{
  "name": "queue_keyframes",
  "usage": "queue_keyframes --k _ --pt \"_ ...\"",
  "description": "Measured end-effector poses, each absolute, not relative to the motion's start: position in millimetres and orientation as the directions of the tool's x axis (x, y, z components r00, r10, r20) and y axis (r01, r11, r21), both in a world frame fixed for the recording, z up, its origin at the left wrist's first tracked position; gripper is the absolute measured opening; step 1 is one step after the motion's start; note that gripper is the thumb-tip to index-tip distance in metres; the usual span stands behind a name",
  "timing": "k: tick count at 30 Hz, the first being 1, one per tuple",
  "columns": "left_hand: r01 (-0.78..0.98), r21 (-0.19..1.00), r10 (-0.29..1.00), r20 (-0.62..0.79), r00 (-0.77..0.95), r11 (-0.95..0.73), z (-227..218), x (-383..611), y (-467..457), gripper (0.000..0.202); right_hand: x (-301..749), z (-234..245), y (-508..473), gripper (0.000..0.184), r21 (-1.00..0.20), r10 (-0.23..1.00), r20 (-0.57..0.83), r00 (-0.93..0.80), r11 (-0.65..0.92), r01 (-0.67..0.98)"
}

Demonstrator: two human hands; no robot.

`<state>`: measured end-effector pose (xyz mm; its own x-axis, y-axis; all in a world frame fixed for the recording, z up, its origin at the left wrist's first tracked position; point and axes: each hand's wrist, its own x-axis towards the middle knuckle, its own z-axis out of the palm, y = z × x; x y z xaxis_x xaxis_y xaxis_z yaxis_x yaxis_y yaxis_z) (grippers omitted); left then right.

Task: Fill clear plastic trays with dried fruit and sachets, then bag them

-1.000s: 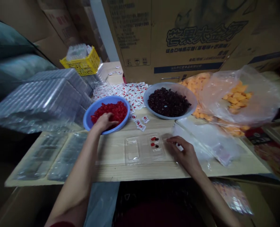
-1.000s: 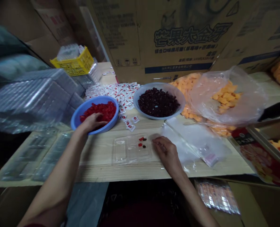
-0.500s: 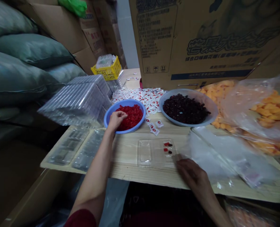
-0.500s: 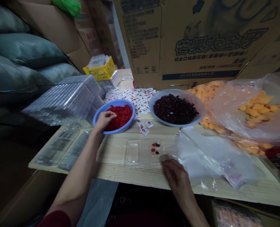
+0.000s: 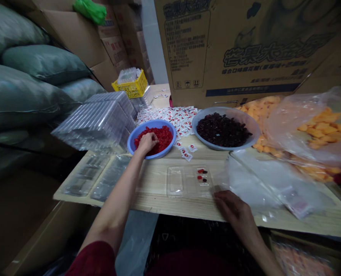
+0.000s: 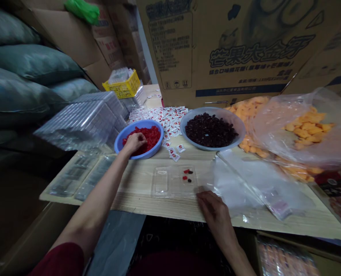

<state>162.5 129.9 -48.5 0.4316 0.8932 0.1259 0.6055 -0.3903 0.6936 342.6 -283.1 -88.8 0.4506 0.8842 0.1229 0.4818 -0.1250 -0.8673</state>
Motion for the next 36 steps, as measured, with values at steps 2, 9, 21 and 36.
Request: queue_keyframes --k 2,9,21,36 --pt "0.572 0.728 0.896 0.134 0.423 -0.378 -48.3 164.5 128.8 0.014 341.3 -88.6 -281.2 0.022 -0.862 0.879 0.135 0.457 -0.123 0.491" --pt "0.331 0.916 0.919 0.089 0.383 -0.226 -41.8 154.6 125.4 0.045 342.1 -90.1 -279.9 0.024 -0.850 0.854 0.167 0.493 -0.129 0.511" --pt "0.203 0.894 0.611 0.095 0.786 -0.400 -12.8 184.6 -45.6 0.024 344.6 -73.7 -266.4 0.024 -0.870 0.859 0.138 0.492 -0.132 0.475" --pt "0.212 0.653 0.393 0.142 0.909 -0.727 -64.9 204.5 -120.8 0.021 328.0 -93.2 -265.7 0.026 -0.756 0.879 0.256 0.402 -0.078 0.650"
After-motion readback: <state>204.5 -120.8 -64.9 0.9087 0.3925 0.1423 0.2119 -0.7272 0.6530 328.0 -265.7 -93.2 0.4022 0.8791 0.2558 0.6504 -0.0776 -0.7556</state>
